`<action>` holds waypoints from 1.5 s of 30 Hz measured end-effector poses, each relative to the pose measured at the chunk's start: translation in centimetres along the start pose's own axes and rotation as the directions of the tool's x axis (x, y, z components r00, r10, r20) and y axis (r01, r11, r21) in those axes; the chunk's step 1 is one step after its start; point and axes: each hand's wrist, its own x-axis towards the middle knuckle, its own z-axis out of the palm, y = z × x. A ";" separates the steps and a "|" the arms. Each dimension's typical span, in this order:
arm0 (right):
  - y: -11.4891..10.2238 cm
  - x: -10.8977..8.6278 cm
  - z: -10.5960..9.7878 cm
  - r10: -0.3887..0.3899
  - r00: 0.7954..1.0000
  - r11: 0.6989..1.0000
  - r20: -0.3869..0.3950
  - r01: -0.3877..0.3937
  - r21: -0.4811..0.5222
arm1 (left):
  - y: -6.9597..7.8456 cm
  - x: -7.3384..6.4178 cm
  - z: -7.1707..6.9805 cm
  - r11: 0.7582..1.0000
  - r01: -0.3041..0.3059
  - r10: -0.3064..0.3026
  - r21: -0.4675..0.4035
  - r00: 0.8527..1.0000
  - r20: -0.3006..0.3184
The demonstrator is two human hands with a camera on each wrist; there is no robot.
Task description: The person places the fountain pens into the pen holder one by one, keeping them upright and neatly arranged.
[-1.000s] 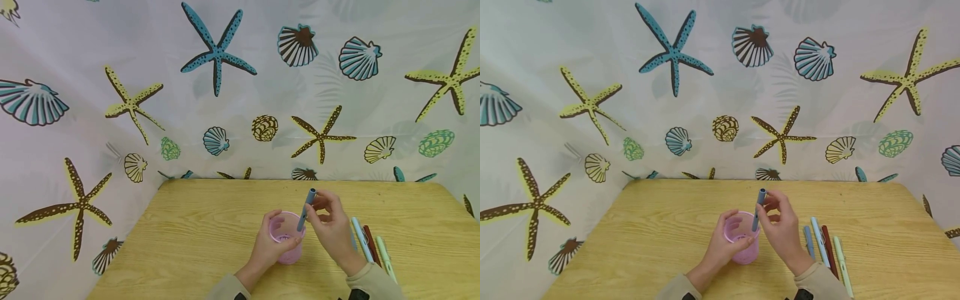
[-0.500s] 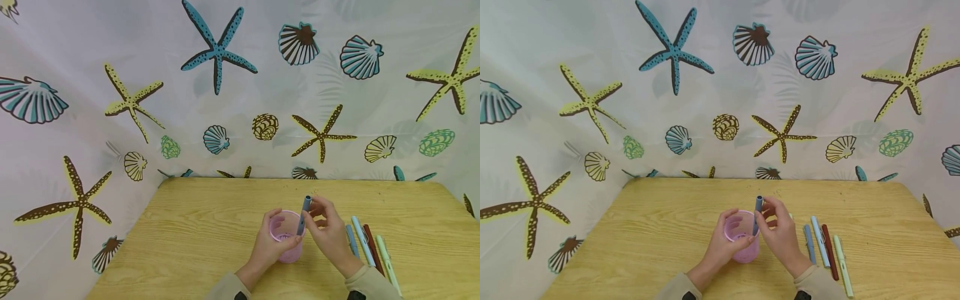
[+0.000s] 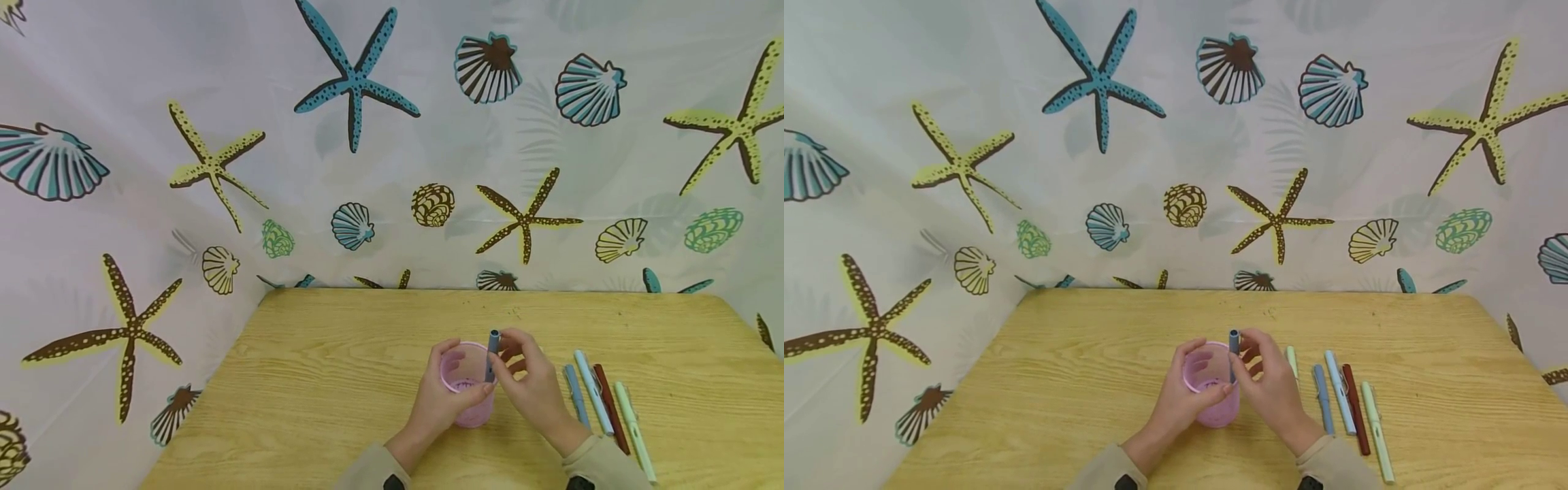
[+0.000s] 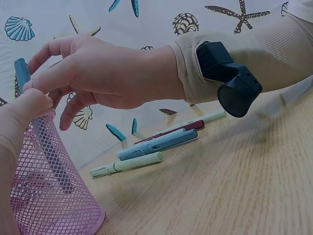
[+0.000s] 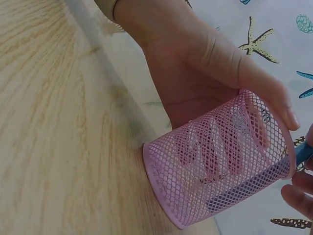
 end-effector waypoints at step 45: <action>1.0 -0.5 -2.4 0.020 1.000 0.992 0.016 -0.018 -0.124 | 1.9 -0.5 0.1 1.000 -0.010 0.010 -0.016 1.000 -0.007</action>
